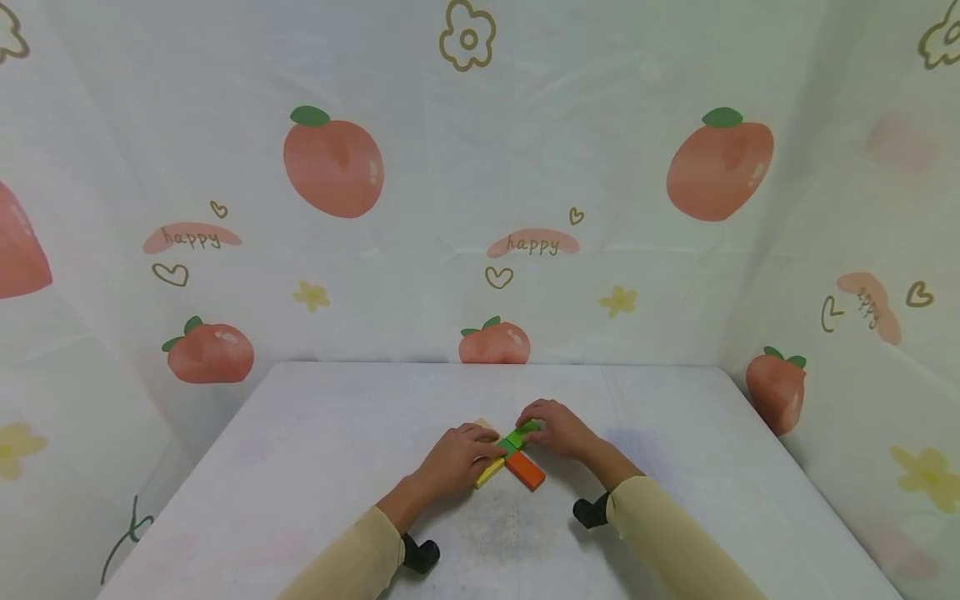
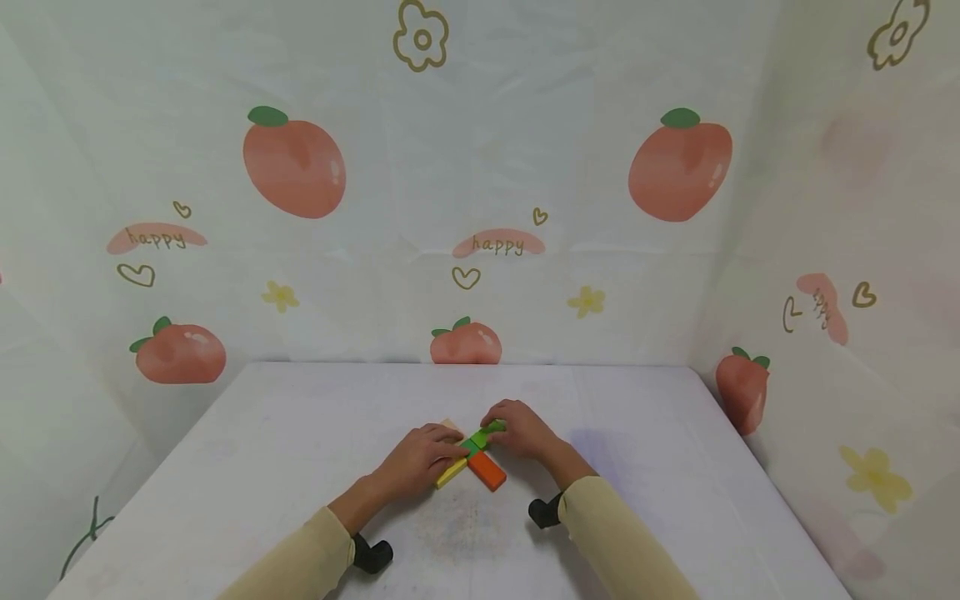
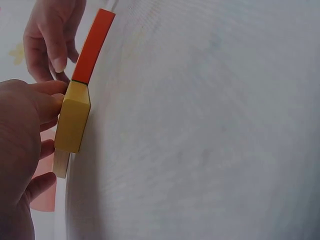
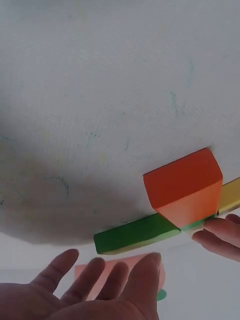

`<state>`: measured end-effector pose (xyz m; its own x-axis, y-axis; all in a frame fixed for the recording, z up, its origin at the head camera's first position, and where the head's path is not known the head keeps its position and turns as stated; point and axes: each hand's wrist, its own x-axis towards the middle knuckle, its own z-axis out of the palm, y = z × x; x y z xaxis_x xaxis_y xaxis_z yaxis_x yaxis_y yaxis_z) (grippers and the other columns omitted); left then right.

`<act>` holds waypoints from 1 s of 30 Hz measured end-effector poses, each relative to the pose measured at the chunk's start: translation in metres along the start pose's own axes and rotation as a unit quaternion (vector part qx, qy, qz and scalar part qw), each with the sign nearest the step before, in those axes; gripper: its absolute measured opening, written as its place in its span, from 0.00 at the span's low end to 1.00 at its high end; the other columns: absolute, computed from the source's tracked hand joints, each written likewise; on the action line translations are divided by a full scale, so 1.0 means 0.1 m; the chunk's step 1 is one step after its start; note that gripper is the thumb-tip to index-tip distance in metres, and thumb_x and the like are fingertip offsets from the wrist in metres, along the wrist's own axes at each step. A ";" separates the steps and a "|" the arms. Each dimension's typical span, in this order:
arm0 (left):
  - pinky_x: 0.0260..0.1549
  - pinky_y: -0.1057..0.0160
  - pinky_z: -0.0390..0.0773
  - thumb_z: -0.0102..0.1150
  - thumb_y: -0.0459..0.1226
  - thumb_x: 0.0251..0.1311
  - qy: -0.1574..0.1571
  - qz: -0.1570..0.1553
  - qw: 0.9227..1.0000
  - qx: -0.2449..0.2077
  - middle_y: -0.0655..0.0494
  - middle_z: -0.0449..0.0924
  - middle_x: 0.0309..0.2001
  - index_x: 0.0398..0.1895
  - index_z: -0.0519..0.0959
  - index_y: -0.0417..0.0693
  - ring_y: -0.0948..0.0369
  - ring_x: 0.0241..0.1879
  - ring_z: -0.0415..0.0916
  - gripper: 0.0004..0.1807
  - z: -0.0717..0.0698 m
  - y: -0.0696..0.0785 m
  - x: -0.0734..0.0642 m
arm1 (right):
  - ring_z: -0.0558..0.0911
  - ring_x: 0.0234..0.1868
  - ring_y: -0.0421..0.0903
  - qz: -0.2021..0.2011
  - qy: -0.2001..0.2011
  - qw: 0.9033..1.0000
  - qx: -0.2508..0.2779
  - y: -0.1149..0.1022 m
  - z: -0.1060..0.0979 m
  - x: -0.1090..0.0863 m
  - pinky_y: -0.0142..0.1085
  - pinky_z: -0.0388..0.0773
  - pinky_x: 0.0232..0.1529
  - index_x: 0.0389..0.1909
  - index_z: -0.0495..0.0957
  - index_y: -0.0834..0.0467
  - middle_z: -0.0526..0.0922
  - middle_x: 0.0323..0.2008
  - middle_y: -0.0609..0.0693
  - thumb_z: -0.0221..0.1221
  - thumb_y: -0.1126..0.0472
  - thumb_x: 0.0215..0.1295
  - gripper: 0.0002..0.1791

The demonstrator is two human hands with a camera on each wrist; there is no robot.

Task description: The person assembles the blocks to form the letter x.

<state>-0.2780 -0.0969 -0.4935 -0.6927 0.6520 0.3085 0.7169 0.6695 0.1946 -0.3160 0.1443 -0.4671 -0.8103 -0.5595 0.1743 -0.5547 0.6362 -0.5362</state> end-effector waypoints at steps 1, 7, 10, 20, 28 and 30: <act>0.50 0.54 0.73 0.56 0.41 0.68 0.002 -0.001 1.000 -0.001 0.57 0.78 0.55 0.53 0.84 0.60 0.58 0.57 0.72 0.14 0.00 0.00 0.00 | 0.76 0.49 0.51 -0.005 0.012 1.000 0.001 0.00 0.00 -0.01 0.50 0.72 0.54 0.40 0.84 0.55 0.81 0.43 0.47 0.65 0.64 0.61 0.07; 0.54 0.52 0.72 0.58 0.41 0.67 0.008 -0.020 1.000 -0.006 0.55 0.75 0.60 0.53 0.83 0.58 0.56 0.60 0.71 0.14 -0.02 0.02 -0.02 | 0.76 0.52 0.52 0.011 0.070 0.997 0.018 0.02 -0.01 -0.12 0.50 0.75 0.51 0.41 0.84 0.54 0.81 0.46 0.48 0.63 0.64 0.64 0.06; 0.55 0.52 0.71 0.59 0.42 0.66 0.005 -0.045 0.999 -0.012 0.56 0.73 0.62 0.54 0.82 0.59 0.57 0.61 0.70 0.15 -0.04 0.03 -0.04 | 0.75 0.52 0.50 0.048 0.083 0.995 0.029 0.04 -0.03 -0.20 0.46 0.77 0.47 0.41 0.83 0.52 0.81 0.47 0.46 0.63 0.63 0.64 0.06; 0.57 0.51 0.70 0.64 0.40 0.63 0.022 -0.074 0.997 -0.010 0.56 0.73 0.62 0.54 0.81 0.59 0.56 0.61 0.68 0.16 -0.23 -0.05 -0.20 | 0.76 0.50 0.48 0.116 0.118 0.986 0.029 0.20 -0.19 -0.57 0.42 0.76 0.44 0.42 0.84 0.55 0.82 0.46 0.47 0.64 0.64 0.63 0.08; 0.56 0.50 0.70 0.67 0.41 0.59 0.065 -0.085 0.994 -0.002 0.56 0.74 0.61 0.54 0.82 0.57 0.56 0.61 0.69 0.18 -0.31 -0.29 -0.43 | 0.78 0.49 0.52 0.114 0.154 0.982 0.002 0.36 -0.31 -0.92 0.46 0.76 0.43 0.40 0.83 0.55 0.83 0.45 0.50 0.64 0.66 0.62 0.07; 0.55 0.49 0.71 0.68 0.41 0.59 0.073 -0.090 0.993 0.000 0.56 0.75 0.60 0.54 0.82 0.57 0.55 0.60 0.70 0.18 -0.33 -0.34 -0.50 | 0.78 0.49 0.53 0.112 0.165 0.980 -0.007 0.41 -0.33 -1.01 0.47 0.75 0.44 0.39 0.83 0.55 0.83 0.45 0.50 0.64 0.66 0.62 0.06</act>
<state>-0.2651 -0.1644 -0.4850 -0.7913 0.4629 0.3995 0.5817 0.7712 0.2587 -0.2633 0.2448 -0.4794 -0.9278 -0.2041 0.3123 -0.3563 0.7326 -0.5799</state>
